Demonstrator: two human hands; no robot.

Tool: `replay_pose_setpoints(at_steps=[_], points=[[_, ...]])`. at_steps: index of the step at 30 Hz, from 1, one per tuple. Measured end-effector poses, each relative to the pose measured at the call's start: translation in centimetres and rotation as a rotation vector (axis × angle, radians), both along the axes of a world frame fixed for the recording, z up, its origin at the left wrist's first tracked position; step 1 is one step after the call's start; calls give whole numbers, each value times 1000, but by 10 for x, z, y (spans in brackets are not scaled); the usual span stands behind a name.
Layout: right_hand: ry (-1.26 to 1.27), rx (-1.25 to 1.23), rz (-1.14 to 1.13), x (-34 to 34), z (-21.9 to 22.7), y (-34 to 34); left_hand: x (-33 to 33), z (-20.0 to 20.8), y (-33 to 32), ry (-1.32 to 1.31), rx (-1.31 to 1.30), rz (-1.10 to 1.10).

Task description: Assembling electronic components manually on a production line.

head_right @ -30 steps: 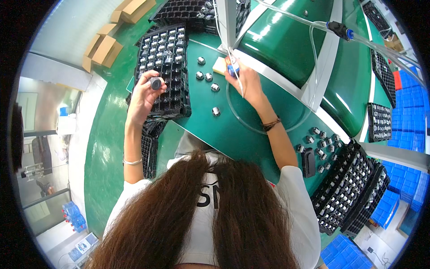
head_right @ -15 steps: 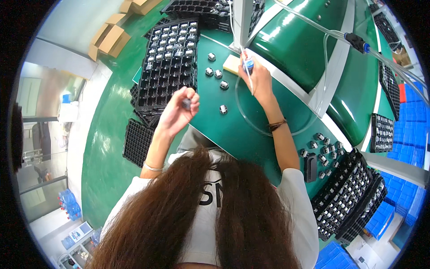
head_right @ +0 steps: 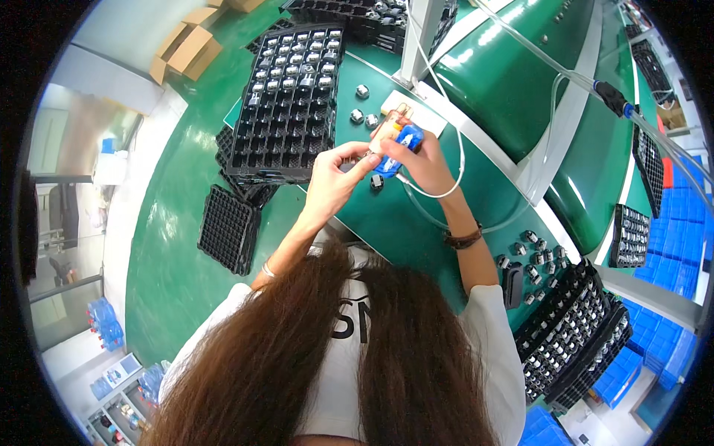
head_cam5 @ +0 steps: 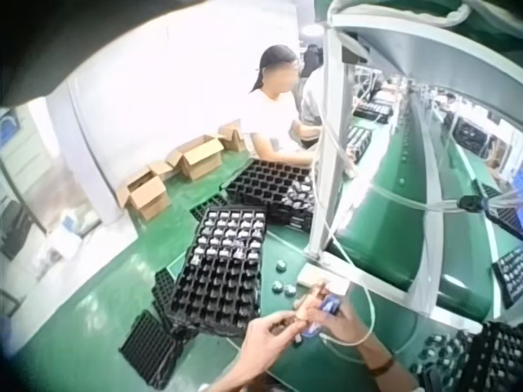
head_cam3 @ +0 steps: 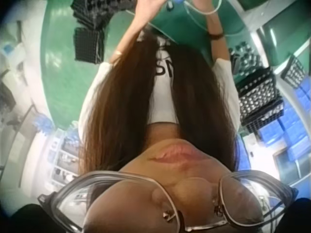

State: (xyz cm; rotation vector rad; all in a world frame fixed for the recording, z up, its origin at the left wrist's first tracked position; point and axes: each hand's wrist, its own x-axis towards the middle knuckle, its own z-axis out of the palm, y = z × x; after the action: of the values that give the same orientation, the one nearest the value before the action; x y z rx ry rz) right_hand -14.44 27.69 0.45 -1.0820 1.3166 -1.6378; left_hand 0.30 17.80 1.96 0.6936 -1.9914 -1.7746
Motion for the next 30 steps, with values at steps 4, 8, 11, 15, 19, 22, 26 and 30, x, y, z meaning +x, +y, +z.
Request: replay_pose_setpoints(at_steps=[4, 8, 11, 15, 19, 22, 26, 30], points=[[-306, -259, -424, -45, 17, 19, 22, -16, -3, -33, -34, 79], [-9, -117, -334, -39, 36, 26, 20, 1, 13, -8, -29, -17], [76, -33, -141, -29, 31, 22, -1, -12, 16, -44, -166, 9], [-82, -95, -236, -26, 37, 18, -13, -40, 9, -82, -312, 59], [44, -16, -188, -33, 31, 22, -17, -64, -1, 13, 44, 0], [19, 120, -215, -32, 12, 16, -18, -52, -1, 43, 322, -43], [-223, 56, -271, -17, 5, 8, -18, -31, 2, 176, 503, -67], [-158, 3, -213, -4, 14, 3, -14, -19, 3, 203, 520, -147]])
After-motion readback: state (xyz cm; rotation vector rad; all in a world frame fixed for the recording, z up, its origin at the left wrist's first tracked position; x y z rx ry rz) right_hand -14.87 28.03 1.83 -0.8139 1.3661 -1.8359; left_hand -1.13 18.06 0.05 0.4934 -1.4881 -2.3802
